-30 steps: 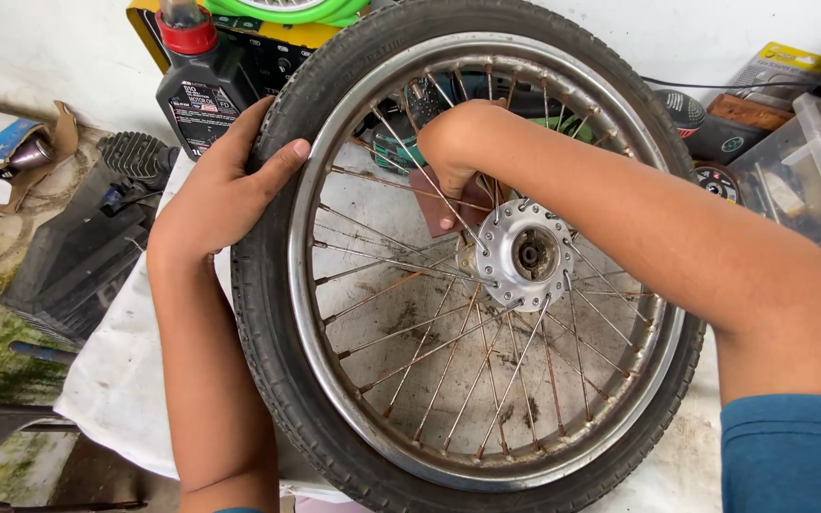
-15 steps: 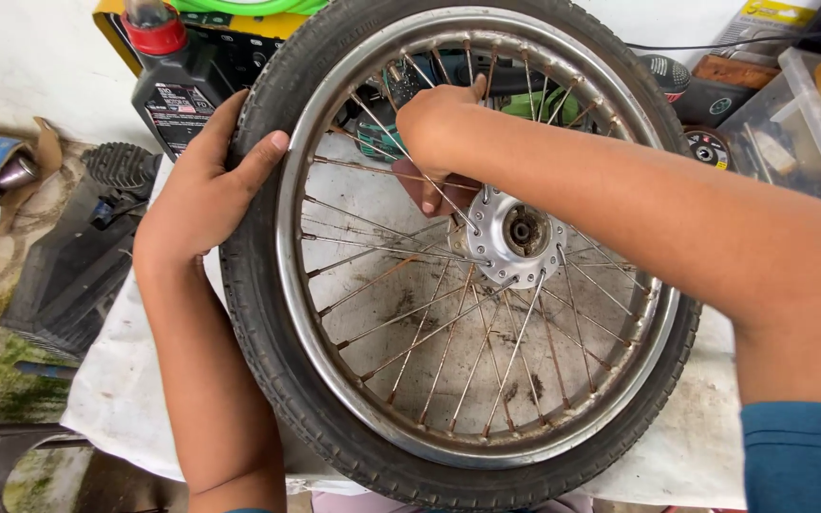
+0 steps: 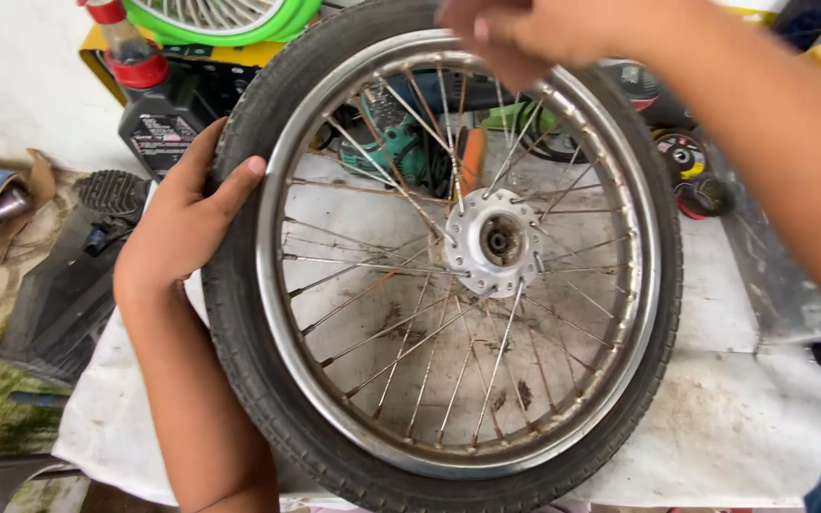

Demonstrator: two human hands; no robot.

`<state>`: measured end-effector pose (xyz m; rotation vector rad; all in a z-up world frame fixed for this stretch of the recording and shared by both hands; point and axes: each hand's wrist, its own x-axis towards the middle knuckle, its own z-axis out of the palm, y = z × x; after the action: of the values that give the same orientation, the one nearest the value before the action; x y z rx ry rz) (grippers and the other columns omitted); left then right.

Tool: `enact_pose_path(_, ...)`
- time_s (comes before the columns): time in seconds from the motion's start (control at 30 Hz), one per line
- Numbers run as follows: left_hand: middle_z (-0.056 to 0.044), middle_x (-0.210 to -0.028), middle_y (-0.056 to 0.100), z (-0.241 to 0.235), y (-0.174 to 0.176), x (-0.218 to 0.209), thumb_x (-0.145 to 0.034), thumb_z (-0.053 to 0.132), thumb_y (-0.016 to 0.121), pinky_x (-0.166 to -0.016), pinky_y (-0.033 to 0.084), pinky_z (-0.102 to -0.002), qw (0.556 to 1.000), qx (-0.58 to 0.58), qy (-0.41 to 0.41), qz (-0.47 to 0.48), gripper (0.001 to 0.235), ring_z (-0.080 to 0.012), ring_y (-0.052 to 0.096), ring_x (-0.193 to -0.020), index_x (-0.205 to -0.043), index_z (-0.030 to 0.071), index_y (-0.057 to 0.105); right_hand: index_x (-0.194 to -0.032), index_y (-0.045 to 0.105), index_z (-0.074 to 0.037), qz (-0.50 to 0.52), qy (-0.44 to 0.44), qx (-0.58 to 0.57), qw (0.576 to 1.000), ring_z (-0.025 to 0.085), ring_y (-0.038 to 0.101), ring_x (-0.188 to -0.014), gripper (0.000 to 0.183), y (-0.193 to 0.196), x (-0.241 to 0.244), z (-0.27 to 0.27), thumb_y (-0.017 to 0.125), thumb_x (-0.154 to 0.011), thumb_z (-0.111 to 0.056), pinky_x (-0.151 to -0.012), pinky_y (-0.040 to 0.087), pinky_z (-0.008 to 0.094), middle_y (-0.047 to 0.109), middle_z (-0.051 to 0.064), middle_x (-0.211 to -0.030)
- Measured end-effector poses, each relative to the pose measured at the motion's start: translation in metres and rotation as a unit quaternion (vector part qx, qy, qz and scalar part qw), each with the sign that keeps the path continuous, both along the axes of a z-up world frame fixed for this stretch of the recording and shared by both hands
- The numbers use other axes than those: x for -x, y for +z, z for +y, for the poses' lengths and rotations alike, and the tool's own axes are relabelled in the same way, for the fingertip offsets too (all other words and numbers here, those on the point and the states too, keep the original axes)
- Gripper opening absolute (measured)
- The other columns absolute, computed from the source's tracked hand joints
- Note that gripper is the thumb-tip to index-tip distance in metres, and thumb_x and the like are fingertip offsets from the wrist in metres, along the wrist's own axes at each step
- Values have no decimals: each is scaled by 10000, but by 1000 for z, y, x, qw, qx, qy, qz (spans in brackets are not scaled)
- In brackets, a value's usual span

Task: Sanding the rim and spokes of a motorcycle wheel with sandpaper to remove rust or prepare for painting

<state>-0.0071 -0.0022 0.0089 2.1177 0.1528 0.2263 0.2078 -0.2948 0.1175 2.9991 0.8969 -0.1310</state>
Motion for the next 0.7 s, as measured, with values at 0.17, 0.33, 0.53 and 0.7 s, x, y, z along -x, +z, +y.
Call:
enact_pose_path(0.17,-40,-1488,538,-2,3,1,-1009,365,503,-1108,351,-335,1000,-3,-8,-20,586,-149,474,-1327,-1525,98,429,-1390,561,-120,114,-98,-104,983,320,590,-1235,430,-48,-4,-29,615,-966,-70,-987,564,437,613,121,-1377)
enact_pose_path(0.33,-33,-1559,486,-3,2,0,-983,388,512,-1152,314,-336,1000,-1,23,10,651,-145,436,-1394,-1555,97,396,-1186,655,-66,105,-41,-159,981,296,622,-966,481,-66,-36,-25,811,-849,-372,-718,473,416,682,118,-1158)
enact_pose_path(0.53,-54,-1503,529,1,-3,-4,-1009,326,509,-1137,328,-333,999,-12,-14,-28,588,-154,465,-1335,-1529,67,418,-1112,667,7,67,-127,-155,977,266,676,-920,813,-88,-36,3,935,-656,-610,-701,537,414,713,142,-1116)
enact_pose_path(0.7,-75,-1528,503,1,-3,-3,-1009,329,506,-1142,322,-343,1000,-9,-3,-17,612,-165,448,-1360,-1542,49,395,-1192,647,-67,90,-132,-80,984,278,697,-998,521,-76,-26,19,870,-834,-373,-814,605,383,716,111,-1149)
